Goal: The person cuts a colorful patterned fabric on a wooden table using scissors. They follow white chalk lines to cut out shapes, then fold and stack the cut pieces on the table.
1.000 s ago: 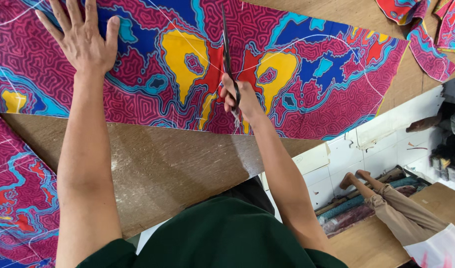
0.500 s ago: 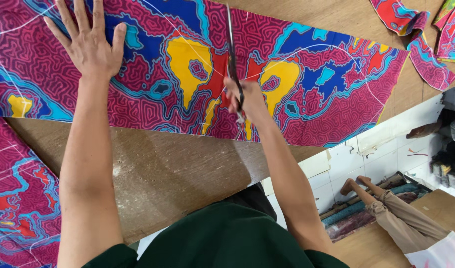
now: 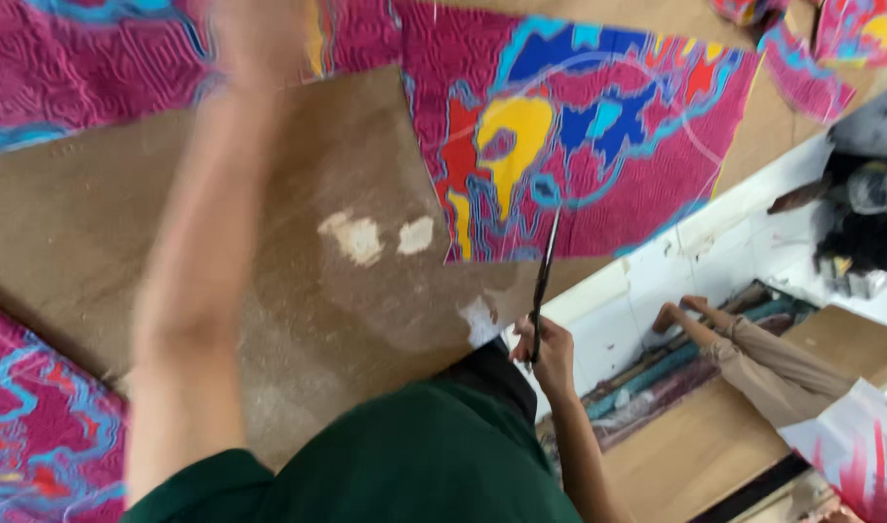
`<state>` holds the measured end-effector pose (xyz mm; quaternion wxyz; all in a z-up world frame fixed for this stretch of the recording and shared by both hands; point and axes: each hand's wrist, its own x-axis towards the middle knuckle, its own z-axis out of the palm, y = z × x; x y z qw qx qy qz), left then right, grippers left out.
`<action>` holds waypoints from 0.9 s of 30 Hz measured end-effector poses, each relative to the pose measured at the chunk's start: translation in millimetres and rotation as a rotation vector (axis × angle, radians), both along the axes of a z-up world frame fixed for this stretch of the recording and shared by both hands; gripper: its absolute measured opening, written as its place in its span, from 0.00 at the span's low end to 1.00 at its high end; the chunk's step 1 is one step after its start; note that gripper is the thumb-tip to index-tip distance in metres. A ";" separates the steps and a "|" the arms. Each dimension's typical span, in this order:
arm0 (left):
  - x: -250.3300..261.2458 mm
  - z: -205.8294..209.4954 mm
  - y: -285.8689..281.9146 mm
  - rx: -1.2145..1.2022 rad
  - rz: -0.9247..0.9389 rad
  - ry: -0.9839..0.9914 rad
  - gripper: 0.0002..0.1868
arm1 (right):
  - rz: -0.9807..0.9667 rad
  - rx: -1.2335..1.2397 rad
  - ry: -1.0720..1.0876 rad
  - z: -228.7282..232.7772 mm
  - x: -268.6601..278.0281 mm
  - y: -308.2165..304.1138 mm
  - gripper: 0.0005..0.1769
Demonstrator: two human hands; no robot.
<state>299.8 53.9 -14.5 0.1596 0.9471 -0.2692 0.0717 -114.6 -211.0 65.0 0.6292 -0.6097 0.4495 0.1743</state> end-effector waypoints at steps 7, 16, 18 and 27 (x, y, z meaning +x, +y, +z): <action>-147.4 -12.6 -109.9 0.136 -0.434 0.146 0.35 | 0.045 -0.066 0.002 9.9 -13.7 -10.6 0.18; -202.7 15.9 -30.6 0.392 -0.273 0.166 0.35 | 0.147 -0.116 -0.010 21.2 -53.2 -21.5 0.17; -231.6 29.3 3.5 0.496 -0.198 0.157 0.35 | 0.193 -0.105 -0.006 20.3 -60.8 -23.2 0.17; -345.6 63.3 118.3 0.428 0.078 0.254 0.35 | 0.411 -0.104 -0.187 6.7 -85.1 -44.8 0.08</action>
